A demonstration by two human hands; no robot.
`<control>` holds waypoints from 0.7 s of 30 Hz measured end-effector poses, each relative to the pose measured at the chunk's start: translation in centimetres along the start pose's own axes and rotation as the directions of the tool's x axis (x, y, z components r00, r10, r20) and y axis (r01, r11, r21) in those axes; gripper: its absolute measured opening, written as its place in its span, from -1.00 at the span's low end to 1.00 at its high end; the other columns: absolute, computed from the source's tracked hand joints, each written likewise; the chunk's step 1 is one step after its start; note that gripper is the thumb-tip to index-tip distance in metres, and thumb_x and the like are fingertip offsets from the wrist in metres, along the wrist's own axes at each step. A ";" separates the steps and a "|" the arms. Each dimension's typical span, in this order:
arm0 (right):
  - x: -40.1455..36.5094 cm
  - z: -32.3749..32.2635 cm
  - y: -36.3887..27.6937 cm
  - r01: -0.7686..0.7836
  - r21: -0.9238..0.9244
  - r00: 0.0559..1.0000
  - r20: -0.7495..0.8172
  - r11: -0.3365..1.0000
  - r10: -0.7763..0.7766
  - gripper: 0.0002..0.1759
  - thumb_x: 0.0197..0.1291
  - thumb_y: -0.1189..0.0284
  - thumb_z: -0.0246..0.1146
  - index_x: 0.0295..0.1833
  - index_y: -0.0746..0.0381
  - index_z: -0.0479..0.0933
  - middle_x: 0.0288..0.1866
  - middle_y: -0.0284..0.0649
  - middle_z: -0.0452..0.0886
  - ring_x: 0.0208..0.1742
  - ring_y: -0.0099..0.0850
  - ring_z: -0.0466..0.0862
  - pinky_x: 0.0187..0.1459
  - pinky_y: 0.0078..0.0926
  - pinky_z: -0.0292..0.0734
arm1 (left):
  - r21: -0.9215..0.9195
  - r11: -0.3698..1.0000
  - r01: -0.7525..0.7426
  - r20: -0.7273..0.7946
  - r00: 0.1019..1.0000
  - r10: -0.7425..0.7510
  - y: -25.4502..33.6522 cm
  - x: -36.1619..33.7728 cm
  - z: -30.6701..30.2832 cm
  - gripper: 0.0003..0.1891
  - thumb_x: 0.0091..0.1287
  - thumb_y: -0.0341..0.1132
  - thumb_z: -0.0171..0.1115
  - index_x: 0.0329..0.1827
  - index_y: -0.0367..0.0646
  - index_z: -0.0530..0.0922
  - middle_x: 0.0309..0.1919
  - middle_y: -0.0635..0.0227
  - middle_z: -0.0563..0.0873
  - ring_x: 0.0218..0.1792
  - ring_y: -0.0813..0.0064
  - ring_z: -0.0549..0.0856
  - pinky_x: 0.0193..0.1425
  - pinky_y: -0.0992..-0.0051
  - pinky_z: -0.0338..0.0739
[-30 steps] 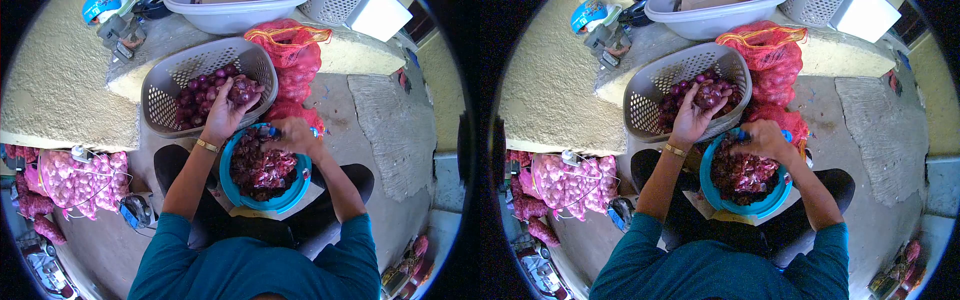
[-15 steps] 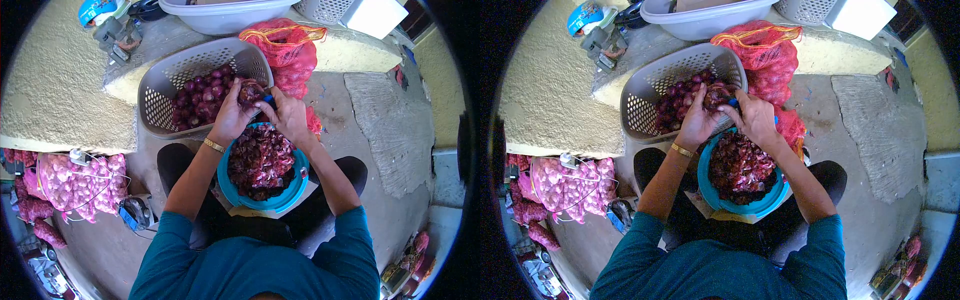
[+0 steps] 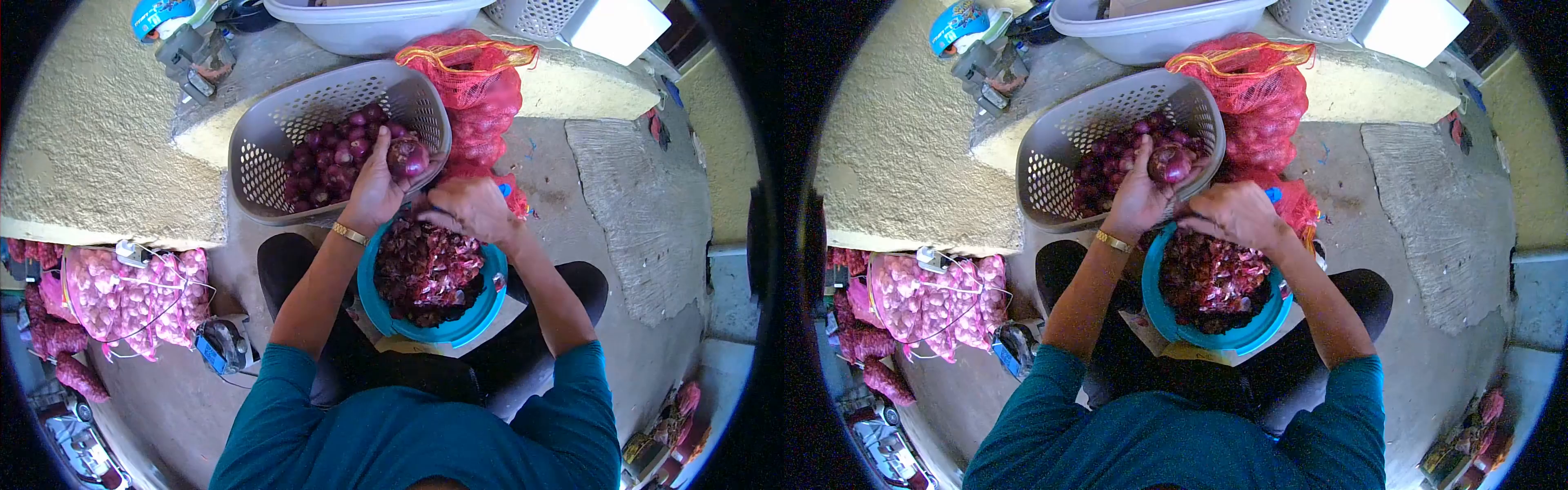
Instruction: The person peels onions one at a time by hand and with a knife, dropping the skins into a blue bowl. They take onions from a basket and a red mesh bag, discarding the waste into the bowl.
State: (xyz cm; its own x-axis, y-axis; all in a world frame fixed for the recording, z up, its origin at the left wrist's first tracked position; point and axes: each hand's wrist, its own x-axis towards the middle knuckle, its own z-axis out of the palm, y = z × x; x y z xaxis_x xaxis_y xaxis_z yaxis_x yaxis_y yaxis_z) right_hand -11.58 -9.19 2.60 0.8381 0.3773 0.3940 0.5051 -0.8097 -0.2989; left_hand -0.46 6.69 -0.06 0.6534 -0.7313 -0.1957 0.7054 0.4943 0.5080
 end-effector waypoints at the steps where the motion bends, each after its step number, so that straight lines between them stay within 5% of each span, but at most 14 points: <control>1: -0.4 0.1 -0.3 0.057 0.011 0.996 0.065 0.998 -0.058 -0.65 0.24 0.05 0.25 -0.31 0.12 0.51 -0.50 -0.21 0.55 -0.40 -0.18 0.65 -0.39 -0.18 0.55 | -0.050 0.999 0.012 -0.005 1.000 -0.012 0.5 -0.4 0.9 -0.42 0.50 0.09 -0.03 0.20 -0.34 0.39 0.10 0.10 0.61 0.19 0.02 0.59 0.35 0.06 0.49; 2: -0.8 -0.1 -0.4 0.048 0.006 0.982 0.185 0.999 -0.048 -0.64 0.23 0.04 0.25 -0.28 0.12 0.52 -0.46 -0.23 0.57 -0.38 -0.19 0.65 -0.36 -0.20 0.56 | -0.120 0.992 0.026 -0.016 0.999 -0.029 1.0 -0.6 1.2 -0.37 0.49 0.10 -0.03 0.25 -0.39 0.32 0.16 -0.01 0.56 0.24 -0.15 0.52 0.40 -0.04 0.41; 8: -2.0 0.2 0.2 -0.026 0.020 0.960 0.281 0.999 0.020 -0.68 0.10 0.16 0.36 -0.24 0.16 0.53 -0.37 -0.21 0.60 -0.26 -0.15 0.67 -0.30 -0.18 0.57 | -0.110 0.993 -0.030 -0.047 0.999 0.025 1.0 -0.6 1.7 -0.51 0.52 0.07 -0.06 0.11 -0.25 0.40 0.06 -0.02 0.59 0.23 -0.11 0.54 0.38 -0.07 0.43; 15: -1.3 -0.2 -0.4 -0.041 0.124 0.976 0.219 0.991 0.013 -0.66 -0.02 0.21 0.44 -0.37 0.21 0.50 -0.45 -0.15 0.60 -0.36 -0.13 0.65 -0.36 -0.18 0.51 | -0.143 0.990 -0.004 0.026 1.000 0.008 0.9 -0.2 1.1 -0.62 0.55 -0.05 -0.07 0.10 -0.23 0.41 0.08 -0.01 0.59 0.25 -0.09 0.53 0.41 -0.02 0.41; 17: -1.5 0.0 -0.4 -0.102 0.033 0.935 0.346 0.994 0.084 -0.61 -0.09 0.08 0.46 -0.32 0.15 0.58 -0.44 -0.17 0.64 -0.35 -0.11 0.67 -0.33 -0.16 0.56 | -0.130 0.991 -0.039 0.050 0.998 0.046 0.9 -0.3 1.0 -0.65 0.55 -0.09 -0.06 0.12 -0.21 0.42 0.08 0.00 0.59 0.25 -0.06 0.53 0.41 -0.02 0.41; 21: -1.6 0.5 -0.1 -0.111 0.009 0.933 0.346 0.994 0.101 -0.53 -0.15 0.03 0.49 -0.33 0.17 0.56 -0.47 -0.17 0.62 -0.36 -0.11 0.67 -0.32 -0.15 0.56 | -0.130 0.991 -0.043 0.077 0.996 0.053 1.0 -0.5 0.9 -0.68 0.54 -0.13 -0.04 0.12 -0.19 0.43 0.08 0.03 0.60 0.25 -0.05 0.53 0.41 -0.02 0.40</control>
State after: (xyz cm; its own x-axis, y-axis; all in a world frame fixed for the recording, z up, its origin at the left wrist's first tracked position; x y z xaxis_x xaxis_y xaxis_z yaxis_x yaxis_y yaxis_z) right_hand -12.86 -9.49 1.52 0.9042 0.4255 0.0366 0.4106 -0.8425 -0.3488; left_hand -0.34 7.10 1.31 0.6668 -0.7380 -0.1036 0.7065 0.5819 0.4028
